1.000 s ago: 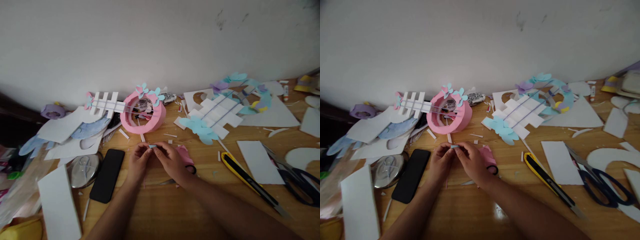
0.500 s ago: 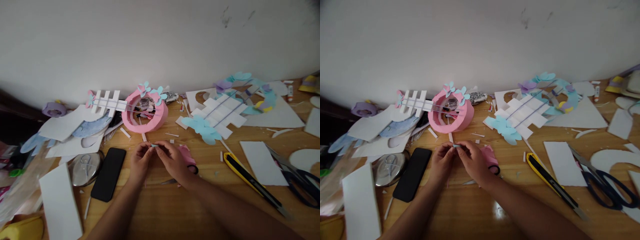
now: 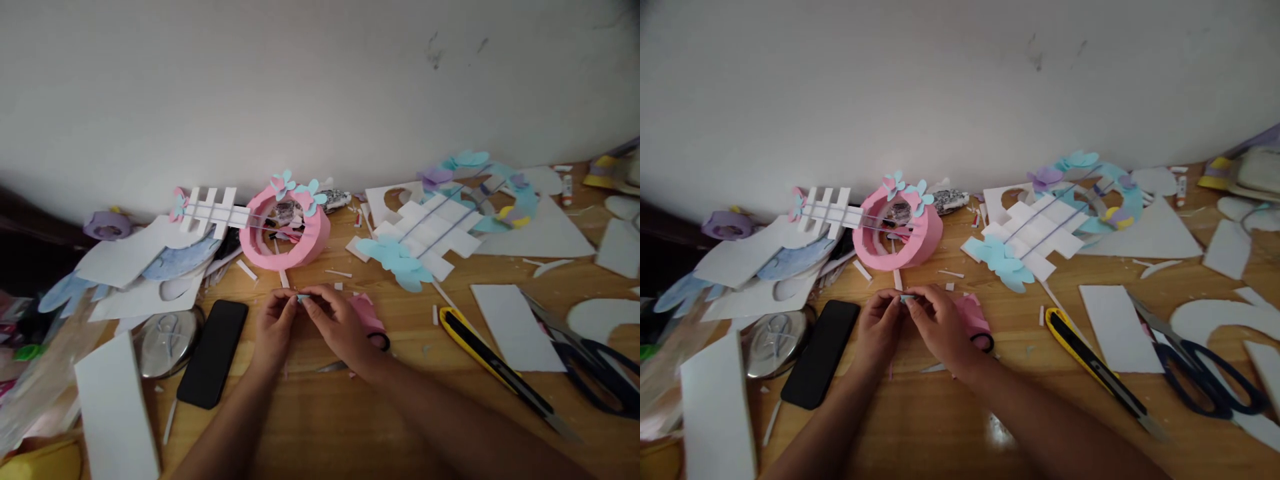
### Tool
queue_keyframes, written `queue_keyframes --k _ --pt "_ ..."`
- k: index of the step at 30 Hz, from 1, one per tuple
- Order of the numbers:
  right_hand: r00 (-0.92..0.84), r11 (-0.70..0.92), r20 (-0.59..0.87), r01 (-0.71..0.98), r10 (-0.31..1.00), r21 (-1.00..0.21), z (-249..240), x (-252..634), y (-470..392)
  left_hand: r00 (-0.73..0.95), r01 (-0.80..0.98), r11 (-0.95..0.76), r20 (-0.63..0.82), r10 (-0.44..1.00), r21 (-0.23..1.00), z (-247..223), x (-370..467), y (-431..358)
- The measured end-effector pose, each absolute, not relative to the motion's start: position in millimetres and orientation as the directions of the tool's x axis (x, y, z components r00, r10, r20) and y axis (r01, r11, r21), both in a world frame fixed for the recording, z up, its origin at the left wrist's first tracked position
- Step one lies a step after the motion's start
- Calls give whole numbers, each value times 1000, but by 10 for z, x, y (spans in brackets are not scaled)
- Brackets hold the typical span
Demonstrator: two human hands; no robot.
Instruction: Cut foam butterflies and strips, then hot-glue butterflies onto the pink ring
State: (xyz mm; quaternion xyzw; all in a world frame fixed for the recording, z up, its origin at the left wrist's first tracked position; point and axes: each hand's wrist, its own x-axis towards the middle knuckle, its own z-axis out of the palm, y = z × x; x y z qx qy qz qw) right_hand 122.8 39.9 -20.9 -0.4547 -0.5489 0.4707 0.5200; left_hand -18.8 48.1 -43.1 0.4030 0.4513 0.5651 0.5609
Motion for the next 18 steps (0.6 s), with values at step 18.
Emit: queue_keyframes --k 18 --pt "-69 171 176 -68 982 -983 -196 1245 418 -46 -251 22 -35 998 968 -440 -195 497"
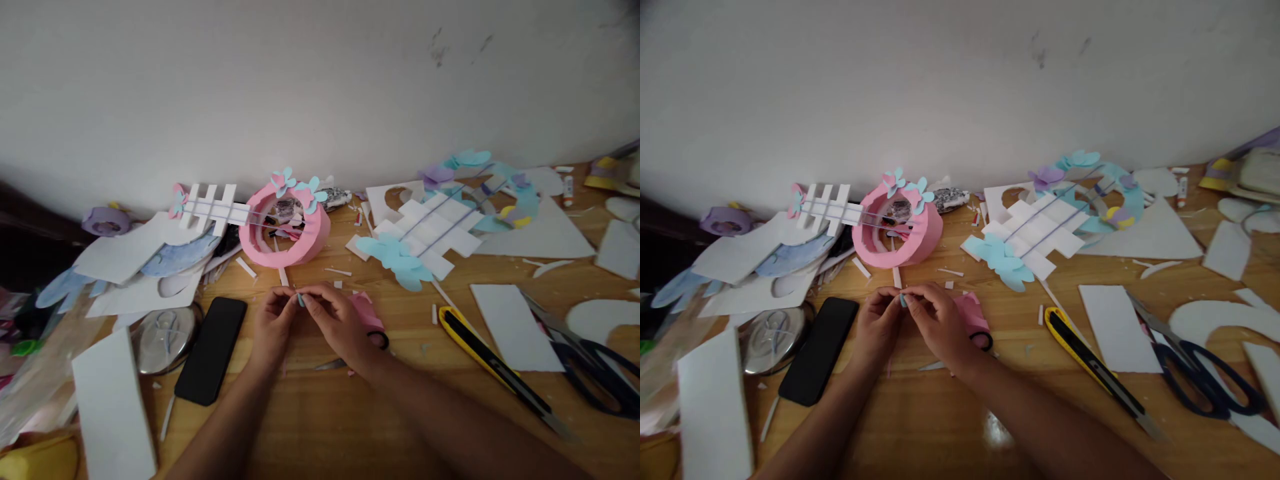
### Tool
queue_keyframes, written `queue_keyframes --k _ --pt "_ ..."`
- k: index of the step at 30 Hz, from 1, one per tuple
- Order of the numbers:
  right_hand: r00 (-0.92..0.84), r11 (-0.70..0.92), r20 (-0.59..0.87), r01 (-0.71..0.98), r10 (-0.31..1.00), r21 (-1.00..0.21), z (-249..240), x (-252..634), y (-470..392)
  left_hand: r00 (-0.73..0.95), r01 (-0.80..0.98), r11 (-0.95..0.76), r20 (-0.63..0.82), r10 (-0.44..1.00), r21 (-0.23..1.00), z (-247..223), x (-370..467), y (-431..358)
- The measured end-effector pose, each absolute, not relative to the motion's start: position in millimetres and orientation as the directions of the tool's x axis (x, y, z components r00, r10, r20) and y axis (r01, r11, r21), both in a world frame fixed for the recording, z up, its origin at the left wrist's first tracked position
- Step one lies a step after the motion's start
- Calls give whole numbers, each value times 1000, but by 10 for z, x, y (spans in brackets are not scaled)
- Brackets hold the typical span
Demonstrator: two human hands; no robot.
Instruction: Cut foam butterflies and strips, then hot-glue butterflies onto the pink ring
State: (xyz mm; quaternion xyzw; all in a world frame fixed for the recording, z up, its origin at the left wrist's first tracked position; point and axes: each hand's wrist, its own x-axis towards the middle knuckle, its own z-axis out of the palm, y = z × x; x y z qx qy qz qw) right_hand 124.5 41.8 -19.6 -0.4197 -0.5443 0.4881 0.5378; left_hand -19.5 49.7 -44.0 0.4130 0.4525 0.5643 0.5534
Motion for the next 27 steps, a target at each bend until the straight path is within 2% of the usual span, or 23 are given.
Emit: queue_keyframes --k 12,27 --pt "-19 124 126 -80 992 -989 -222 1243 454 -48 -134 41 -47 998 990 -370 -172 482" --pt "-37 99 104 -121 994 -988 -204 1257 444 -35 -183 68 -76 997 981 -345 -139 477"
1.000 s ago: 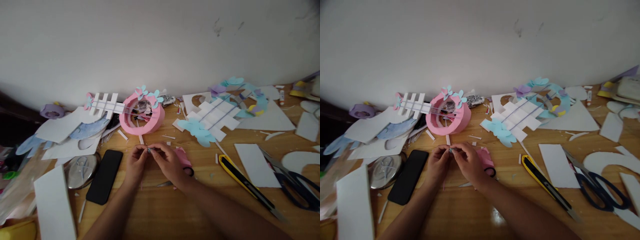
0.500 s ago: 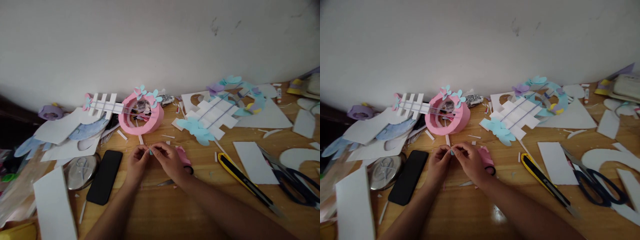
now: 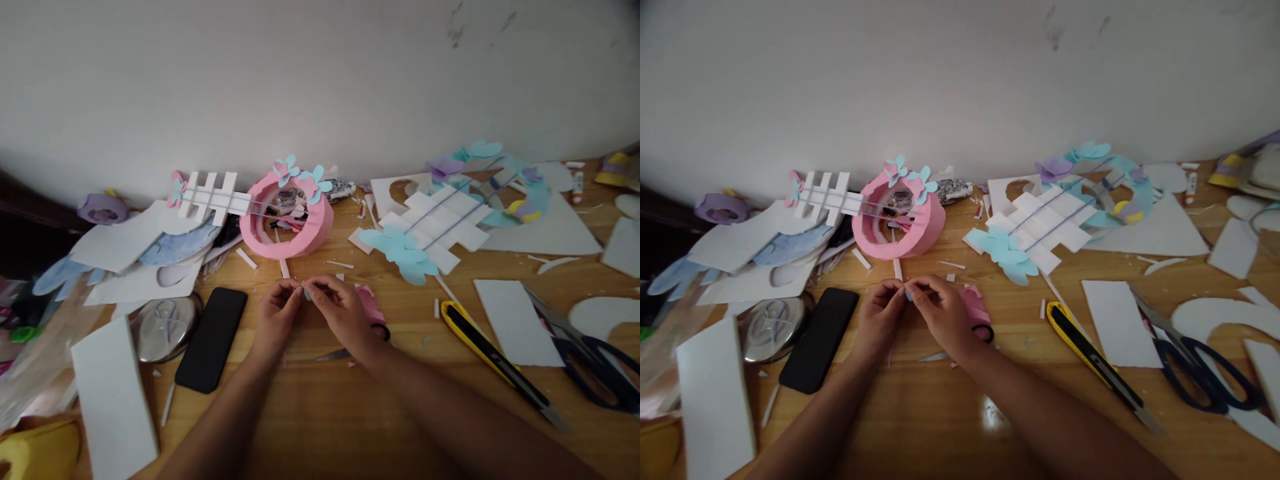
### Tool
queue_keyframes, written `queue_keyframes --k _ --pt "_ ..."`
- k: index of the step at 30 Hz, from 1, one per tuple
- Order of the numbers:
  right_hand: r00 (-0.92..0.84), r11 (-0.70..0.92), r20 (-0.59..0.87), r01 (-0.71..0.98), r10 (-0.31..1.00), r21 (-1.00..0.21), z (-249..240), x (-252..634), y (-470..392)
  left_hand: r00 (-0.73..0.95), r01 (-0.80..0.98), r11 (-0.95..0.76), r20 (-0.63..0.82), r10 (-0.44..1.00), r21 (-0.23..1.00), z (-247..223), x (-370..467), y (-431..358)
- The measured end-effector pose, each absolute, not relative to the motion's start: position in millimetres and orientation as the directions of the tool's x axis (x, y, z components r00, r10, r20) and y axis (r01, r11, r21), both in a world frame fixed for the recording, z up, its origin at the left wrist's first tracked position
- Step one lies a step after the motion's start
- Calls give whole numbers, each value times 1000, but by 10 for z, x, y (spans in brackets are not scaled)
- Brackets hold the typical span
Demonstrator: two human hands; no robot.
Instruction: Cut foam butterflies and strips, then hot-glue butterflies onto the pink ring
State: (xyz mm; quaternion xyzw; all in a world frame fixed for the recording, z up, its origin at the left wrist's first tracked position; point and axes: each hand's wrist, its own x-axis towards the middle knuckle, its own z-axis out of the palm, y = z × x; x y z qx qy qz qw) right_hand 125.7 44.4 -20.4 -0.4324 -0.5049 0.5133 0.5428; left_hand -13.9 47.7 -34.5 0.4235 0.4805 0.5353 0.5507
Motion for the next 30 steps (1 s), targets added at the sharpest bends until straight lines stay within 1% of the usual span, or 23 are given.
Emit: queue_keyframes --k 6,10,14,19,25,30 --pt "-43 94 98 -84 994 -992 -227 1247 452 -49 -109 67 -73 996 992 -324 -149 473" --pt "-39 75 79 -88 996 -993 -231 1236 434 -42 -108 65 -70 997 992 -329 -150 470" --pt "-41 112 116 -85 992 -990 -225 1241 417 -46 -96 46 -50 998 994 -317 -136 460" --pt "-38 87 89 -63 995 -994 -200 1243 419 -48 -128 65 -71 996 990 -321 -134 464" --pt "-43 80 83 -84 996 -993 -214 1250 418 -44 -149 63 -70 997 987 -318 -123 467" --pt "-41 101 102 -22 994 -995 -205 1254 419 -44 -163 67 -76 996 984 -303 -125 472"
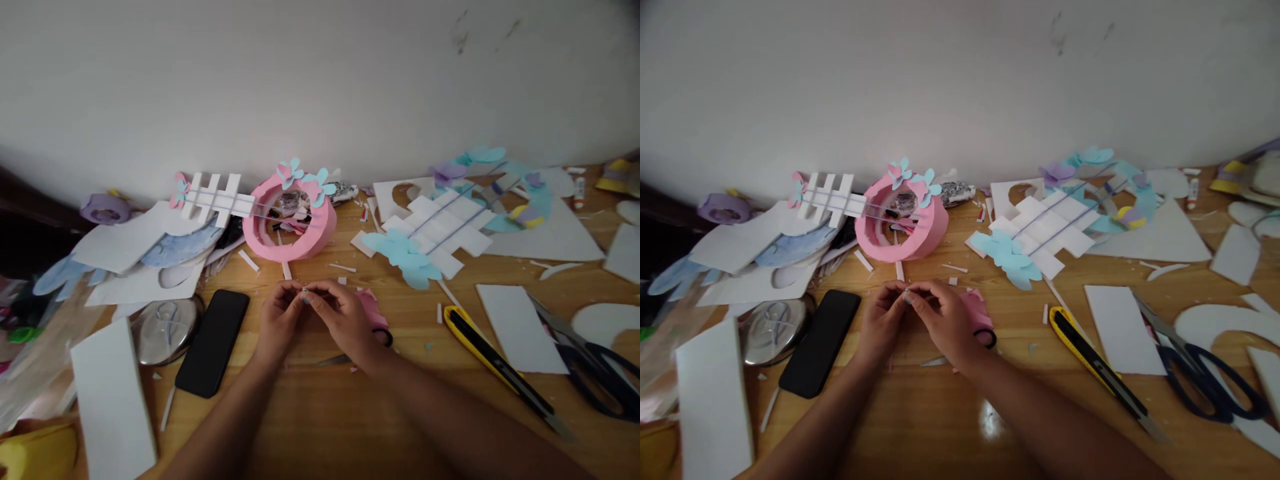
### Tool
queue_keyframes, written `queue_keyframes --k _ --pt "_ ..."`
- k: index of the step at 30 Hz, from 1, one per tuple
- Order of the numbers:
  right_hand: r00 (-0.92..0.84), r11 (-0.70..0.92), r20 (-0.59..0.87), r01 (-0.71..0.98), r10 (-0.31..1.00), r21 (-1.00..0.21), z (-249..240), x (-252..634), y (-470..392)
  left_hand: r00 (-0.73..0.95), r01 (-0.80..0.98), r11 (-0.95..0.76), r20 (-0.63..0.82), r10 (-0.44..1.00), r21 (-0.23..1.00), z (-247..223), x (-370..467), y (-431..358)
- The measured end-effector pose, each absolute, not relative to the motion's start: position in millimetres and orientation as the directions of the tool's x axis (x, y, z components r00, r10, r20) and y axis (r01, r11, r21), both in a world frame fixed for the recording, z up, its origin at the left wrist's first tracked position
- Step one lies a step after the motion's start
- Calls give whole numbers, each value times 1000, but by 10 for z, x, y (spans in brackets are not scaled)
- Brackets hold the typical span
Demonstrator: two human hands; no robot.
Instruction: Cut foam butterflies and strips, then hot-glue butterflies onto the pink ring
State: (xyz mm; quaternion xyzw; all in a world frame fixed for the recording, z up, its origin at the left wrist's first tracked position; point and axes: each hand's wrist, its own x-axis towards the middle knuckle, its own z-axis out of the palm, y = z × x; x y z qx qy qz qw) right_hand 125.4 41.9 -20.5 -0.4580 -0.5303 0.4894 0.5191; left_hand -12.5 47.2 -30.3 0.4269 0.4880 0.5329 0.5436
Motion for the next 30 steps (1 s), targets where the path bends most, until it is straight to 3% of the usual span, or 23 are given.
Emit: queue_keyframes --k 14,22,24,26,28,30 --pt "-101 175 182 -75 978 -982 -166 1205 416 -36 -163 44 -50 998 986 -276 -162 458" --pt "-32 172 174 -38 984 -984 -226 1165 421 -27 -49 0 -2 1000 999 -334 -198 491" --pt "-12 184 184 -6 983 -983 -234 1150 444 -60 57 -76 80 995 995 -326 -218 451" --pt "13 182 182 19 983 -983 -240 1129 464 -137 263 -236 278 951 936 -277 -232 368" --pt "-8 169 169 44 986 -985 -262 1104 473 -156 486 -391 518 841 782 -175 -214 277" --pt "-51 190 186 69 981 -979 -303 1082 470 -63 581 -479 623 780 658 -27 -136 248"
